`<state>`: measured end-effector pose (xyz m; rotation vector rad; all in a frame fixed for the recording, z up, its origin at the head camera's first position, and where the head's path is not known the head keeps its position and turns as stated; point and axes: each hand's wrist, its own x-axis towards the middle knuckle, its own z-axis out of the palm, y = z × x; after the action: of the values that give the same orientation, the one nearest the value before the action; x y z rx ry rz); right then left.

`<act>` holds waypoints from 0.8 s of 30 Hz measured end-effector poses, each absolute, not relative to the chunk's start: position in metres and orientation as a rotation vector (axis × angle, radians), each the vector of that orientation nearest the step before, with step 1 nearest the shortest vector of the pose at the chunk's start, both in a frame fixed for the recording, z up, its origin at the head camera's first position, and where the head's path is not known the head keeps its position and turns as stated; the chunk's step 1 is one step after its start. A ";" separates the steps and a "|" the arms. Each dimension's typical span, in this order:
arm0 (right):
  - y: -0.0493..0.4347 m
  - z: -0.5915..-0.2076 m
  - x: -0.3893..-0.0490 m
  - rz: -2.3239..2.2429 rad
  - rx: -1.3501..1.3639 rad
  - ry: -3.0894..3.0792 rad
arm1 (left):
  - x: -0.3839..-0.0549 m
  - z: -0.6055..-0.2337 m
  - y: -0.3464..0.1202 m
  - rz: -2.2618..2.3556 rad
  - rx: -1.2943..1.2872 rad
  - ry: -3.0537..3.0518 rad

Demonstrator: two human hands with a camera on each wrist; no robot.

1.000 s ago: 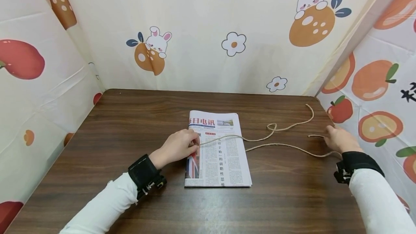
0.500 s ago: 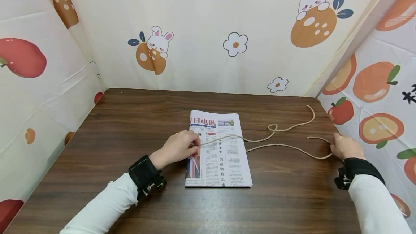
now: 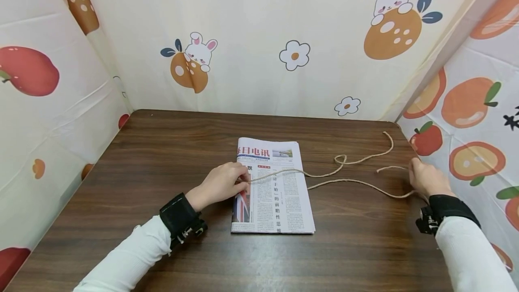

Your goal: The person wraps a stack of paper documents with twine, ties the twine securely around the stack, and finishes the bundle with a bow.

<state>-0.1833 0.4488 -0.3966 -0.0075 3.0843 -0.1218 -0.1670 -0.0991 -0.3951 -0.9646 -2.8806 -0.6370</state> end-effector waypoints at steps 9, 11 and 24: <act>0.418 -0.374 -0.198 -0.060 -0.231 3.222 | -0.167 -0.395 -0.098 -0.644 -0.979 -2.860; 0.408 -0.369 -0.202 -0.041 -0.278 3.250 | -0.167 -0.396 -0.098 -0.646 -0.981 -2.853; 0.356 -0.344 -0.214 -0.026 -0.672 3.454 | -0.166 -0.392 -0.096 -0.637 -0.973 -2.844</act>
<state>-0.2142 0.3563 -0.3437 -0.6716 3.4541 -0.0262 -0.1658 -0.0958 -0.3924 -0.9725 -2.8440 -0.6371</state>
